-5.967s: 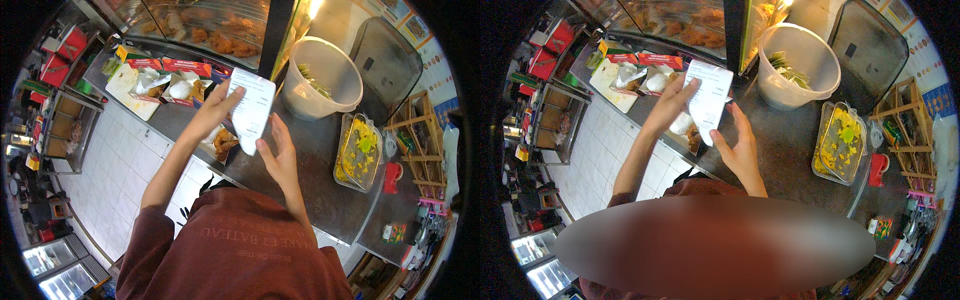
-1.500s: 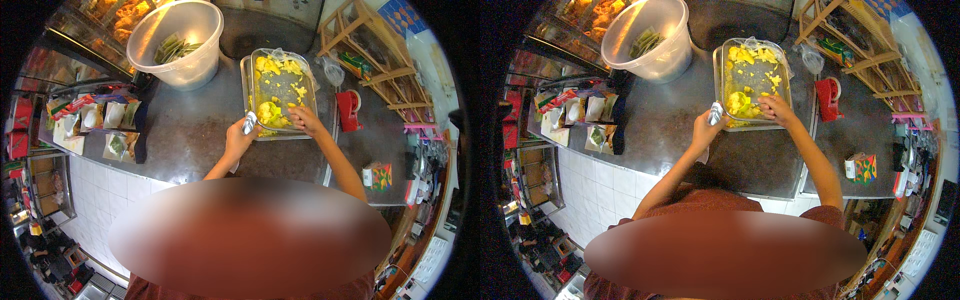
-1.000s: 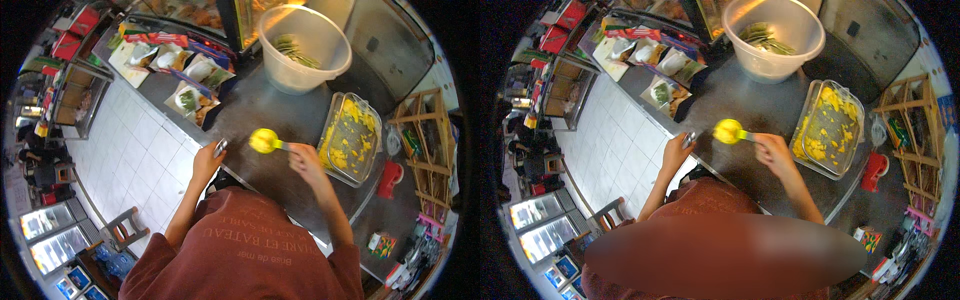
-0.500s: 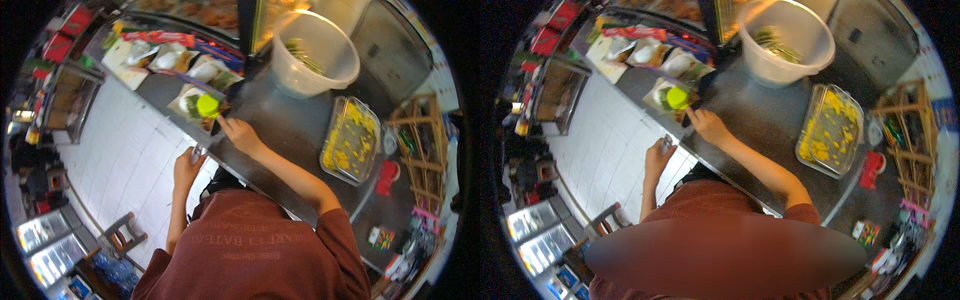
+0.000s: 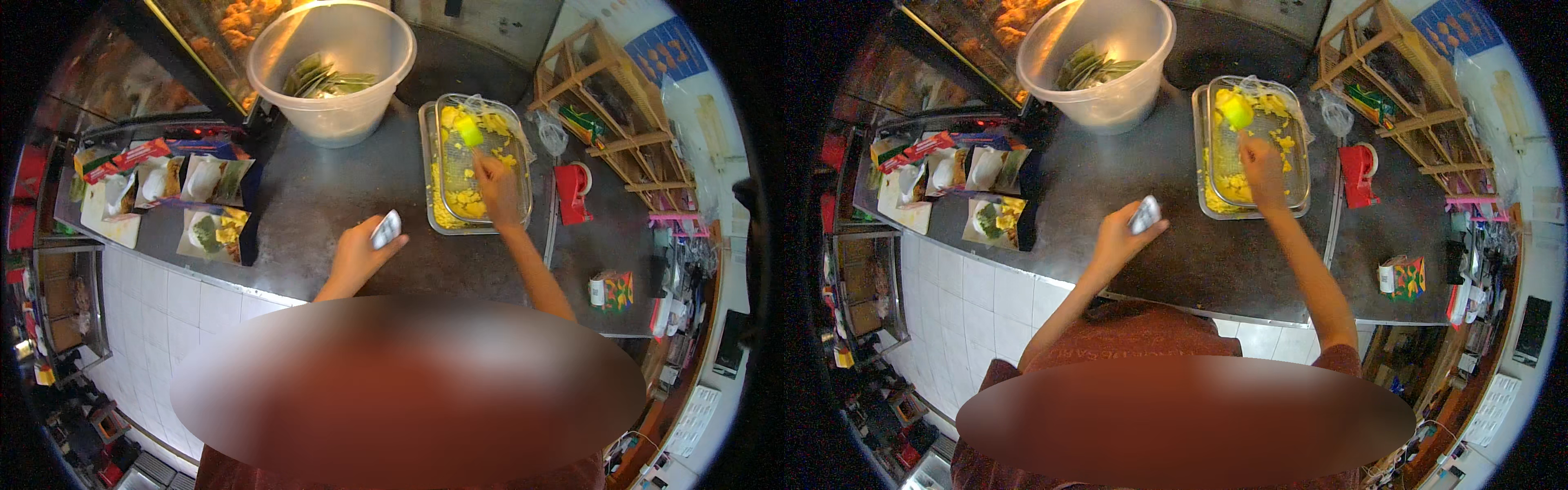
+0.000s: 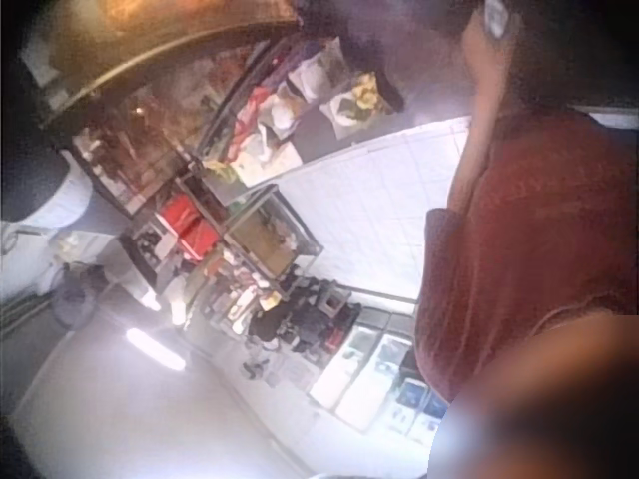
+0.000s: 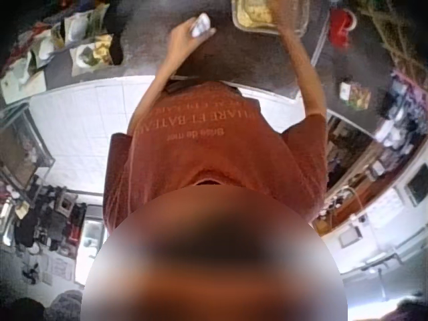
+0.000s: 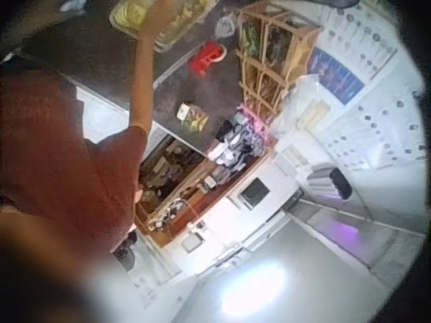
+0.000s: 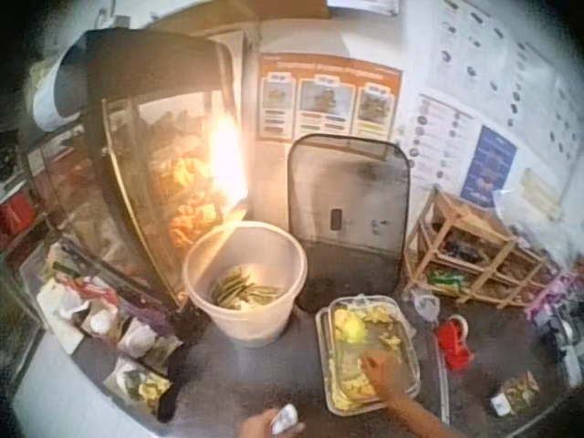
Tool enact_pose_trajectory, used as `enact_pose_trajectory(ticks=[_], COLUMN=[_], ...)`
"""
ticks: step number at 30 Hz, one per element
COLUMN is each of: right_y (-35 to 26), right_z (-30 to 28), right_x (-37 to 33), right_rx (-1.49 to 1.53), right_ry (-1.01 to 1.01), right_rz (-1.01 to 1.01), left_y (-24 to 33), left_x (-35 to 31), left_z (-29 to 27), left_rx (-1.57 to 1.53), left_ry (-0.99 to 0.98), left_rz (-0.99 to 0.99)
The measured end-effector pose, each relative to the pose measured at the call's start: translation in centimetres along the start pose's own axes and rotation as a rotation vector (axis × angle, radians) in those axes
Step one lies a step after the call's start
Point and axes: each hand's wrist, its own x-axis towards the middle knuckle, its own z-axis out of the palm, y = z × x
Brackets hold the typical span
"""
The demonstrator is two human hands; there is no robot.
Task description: The person assembles takeout orders by placing rice and fried chicken into paper containers, adding sauce, and closing the boxes. They also handle receipts and place items into branded packaging.
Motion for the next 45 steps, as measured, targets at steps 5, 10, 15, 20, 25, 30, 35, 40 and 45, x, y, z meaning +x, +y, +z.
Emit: enact_pose_trajectory(ticks=[5, 10, 15, 20, 25, 30, 35, 40, 45], right_y=[8.7, 11.0, 9.9, 9.5, 10.7, 13.0, 13.3, 8.5, -1.3], right_z=[2.5, 8.4, 8.1, 1.9, -1.2, -1.4, -2.5, -3.9, 0.5], right_x=[5.9, 7.8, 4.1, -0.9, -0.5, 0.7, -0.3, -0.5, 0.3], right_rx=[-0.145, -0.153, -0.13, -0.003, 0.47, 1.009, 1.273, 1.444, 1.796], right_ry=[0.132, -0.012, -0.272, -0.626, -0.792, -0.803, -0.57, -0.386, -0.605], right_rz=[-0.105, -0.195, -0.324, -0.53, -0.279, 0.418, 0.597, 0.694, 0.763], left_y=[2.1, 1.6, 1.7, 1.4, 1.2, 0.9, 0.6, -0.8, -4.6], left_x=[4.9, 6.2, 5.5, 5.2, 5.4, 5.7, 4.1, 0.8, -2.7], left_z=[9.3, 13.6, 15.6, 14.3, 13.6, 12.2, 7.5, -4.1, -14.7], left_rx=[0.036, 0.009, -0.025, -0.119, -0.077, -0.023, -0.04, 0.214, 0.733], left_ry=[0.112, 0.19, 0.263, 0.311, 0.26, 0.249, 0.235, 0.77, 0.954], left_rz=[0.12, 0.04, -0.022, 0.0, -0.005, 0.075, 0.072, 0.296, 0.127])
